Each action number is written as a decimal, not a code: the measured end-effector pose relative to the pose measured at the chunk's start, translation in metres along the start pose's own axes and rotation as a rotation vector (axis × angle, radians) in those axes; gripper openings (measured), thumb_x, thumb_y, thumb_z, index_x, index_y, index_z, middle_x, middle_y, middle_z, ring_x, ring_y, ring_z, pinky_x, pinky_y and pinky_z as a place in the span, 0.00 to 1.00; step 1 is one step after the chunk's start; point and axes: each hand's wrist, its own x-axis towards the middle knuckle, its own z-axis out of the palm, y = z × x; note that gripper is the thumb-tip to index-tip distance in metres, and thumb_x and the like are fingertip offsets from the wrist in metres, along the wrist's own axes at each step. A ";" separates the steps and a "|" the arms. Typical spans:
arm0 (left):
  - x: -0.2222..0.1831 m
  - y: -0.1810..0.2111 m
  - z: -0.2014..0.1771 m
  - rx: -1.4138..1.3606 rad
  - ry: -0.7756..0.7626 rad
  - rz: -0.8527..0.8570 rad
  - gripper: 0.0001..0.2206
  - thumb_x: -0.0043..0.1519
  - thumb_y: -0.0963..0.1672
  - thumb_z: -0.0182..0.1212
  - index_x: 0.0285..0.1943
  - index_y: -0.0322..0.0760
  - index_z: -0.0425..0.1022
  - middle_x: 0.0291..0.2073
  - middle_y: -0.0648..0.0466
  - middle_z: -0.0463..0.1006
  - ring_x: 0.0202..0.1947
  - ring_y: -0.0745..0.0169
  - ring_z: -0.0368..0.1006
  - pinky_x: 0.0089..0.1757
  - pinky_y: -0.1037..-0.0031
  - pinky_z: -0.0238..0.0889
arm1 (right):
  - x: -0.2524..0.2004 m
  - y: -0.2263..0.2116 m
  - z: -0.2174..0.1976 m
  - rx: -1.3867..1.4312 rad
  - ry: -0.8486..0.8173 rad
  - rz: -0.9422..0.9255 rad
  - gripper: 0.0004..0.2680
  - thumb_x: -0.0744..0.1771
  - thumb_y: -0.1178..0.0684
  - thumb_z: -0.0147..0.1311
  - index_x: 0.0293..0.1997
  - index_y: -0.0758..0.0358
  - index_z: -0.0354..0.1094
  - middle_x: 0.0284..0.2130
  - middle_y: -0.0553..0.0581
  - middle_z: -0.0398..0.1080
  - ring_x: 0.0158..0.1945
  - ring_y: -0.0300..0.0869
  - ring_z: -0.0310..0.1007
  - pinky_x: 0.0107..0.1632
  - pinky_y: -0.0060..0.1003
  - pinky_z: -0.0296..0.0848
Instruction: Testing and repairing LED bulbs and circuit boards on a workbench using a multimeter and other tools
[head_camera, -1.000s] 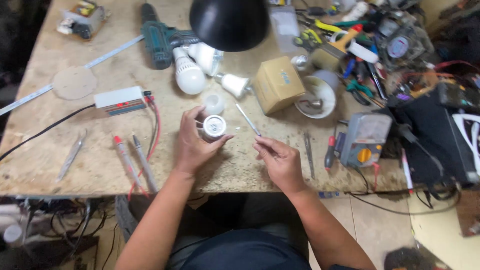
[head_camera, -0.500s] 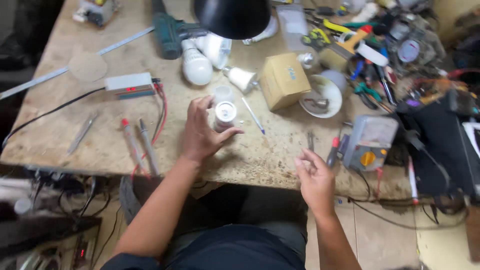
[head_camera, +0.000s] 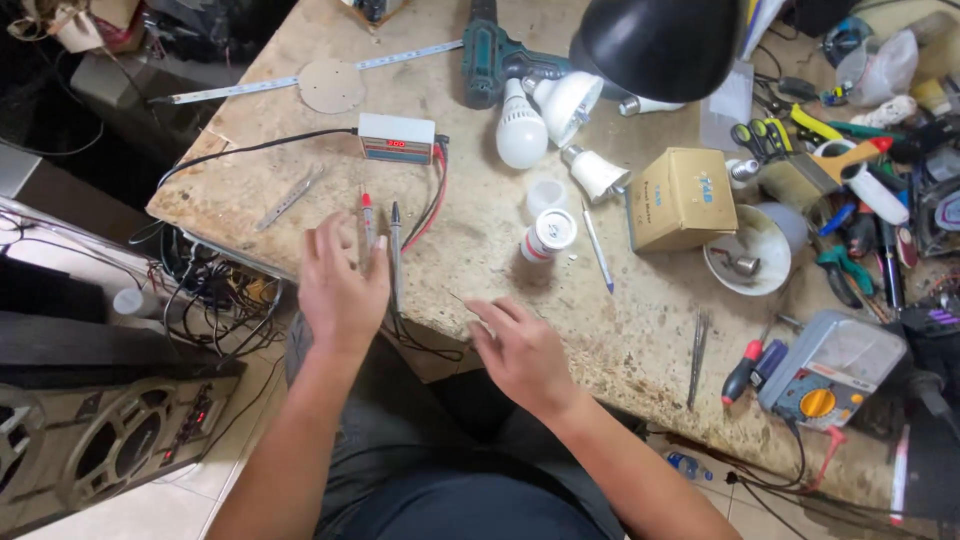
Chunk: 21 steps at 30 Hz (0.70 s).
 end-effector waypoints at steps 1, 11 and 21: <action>0.004 -0.012 0.002 0.108 -0.053 -0.073 0.22 0.61 0.46 0.70 0.63 0.42 0.67 0.39 0.50 0.70 0.36 0.43 0.77 0.34 0.51 0.74 | 0.014 -0.003 0.012 -0.017 -0.038 -0.015 0.09 0.68 0.49 0.56 0.52 0.47 0.74 0.34 0.49 0.74 0.31 0.48 0.78 0.33 0.42 0.79; 0.017 -0.043 0.013 0.247 -0.166 -0.219 0.20 0.57 0.49 0.67 0.57 0.52 0.68 0.28 0.63 0.81 0.34 0.50 0.79 0.41 0.54 0.71 | 0.073 -0.011 0.091 -0.011 -0.324 0.099 0.09 0.68 0.44 0.49 0.49 0.50 0.62 0.37 0.56 0.66 0.36 0.64 0.76 0.37 0.60 0.78; 0.015 -0.036 0.003 0.235 -0.127 -0.123 0.23 0.54 0.45 0.73 0.58 0.48 0.70 0.30 0.63 0.82 0.30 0.59 0.79 0.39 0.65 0.70 | 0.067 -0.019 0.069 -0.050 -0.216 0.065 0.07 0.64 0.51 0.52 0.45 0.49 0.66 0.33 0.54 0.64 0.28 0.56 0.76 0.29 0.52 0.77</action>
